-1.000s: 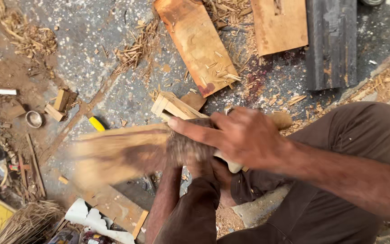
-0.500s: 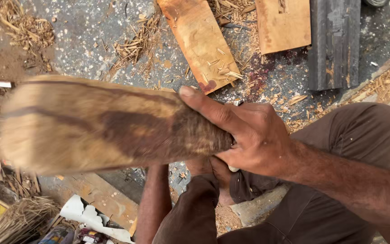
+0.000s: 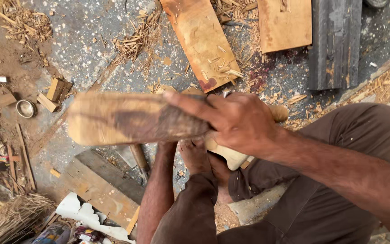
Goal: The person carves a wooden object using a mallet and a chisel. They hold the workpiece with their feet while striking the chisel with the mallet and scraping the wood surface.
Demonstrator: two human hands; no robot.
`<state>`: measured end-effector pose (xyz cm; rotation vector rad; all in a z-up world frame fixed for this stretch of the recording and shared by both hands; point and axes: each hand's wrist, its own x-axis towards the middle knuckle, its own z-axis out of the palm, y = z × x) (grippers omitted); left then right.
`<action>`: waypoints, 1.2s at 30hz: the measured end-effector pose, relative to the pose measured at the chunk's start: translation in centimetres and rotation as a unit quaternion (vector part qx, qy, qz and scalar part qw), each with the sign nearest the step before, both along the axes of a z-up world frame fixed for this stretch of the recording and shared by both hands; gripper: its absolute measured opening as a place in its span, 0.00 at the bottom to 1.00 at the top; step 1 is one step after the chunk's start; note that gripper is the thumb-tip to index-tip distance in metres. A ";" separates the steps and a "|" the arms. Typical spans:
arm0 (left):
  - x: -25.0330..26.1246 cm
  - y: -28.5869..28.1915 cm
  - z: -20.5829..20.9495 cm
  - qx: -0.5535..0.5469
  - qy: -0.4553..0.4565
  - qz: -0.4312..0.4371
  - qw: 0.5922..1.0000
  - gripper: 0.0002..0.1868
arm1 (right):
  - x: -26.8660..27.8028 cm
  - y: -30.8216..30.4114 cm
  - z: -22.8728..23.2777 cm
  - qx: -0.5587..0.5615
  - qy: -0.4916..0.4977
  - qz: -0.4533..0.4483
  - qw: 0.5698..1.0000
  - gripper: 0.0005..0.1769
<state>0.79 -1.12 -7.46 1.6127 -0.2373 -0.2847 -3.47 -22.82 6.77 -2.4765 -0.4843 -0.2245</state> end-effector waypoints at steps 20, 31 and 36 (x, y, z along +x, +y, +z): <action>0.9 2.2 0.7 -0.013 -0.013 0.041 0.999 0.16 | 1.8 1.5 0.8 -0.043 -0.113 -0.022 0.992 0.40; 4.8 2.5 0.2 0.086 -0.079 -0.088 0.989 0.16 | -3.9 -3.0 -5.2 0.223 0.165 -0.195 0.941 0.62; 3.8 3.6 4.6 -0.089 -0.038 0.038 0.995 0.10 | -9.2 -4.8 -11.8 0.422 0.333 -0.345 0.769 0.63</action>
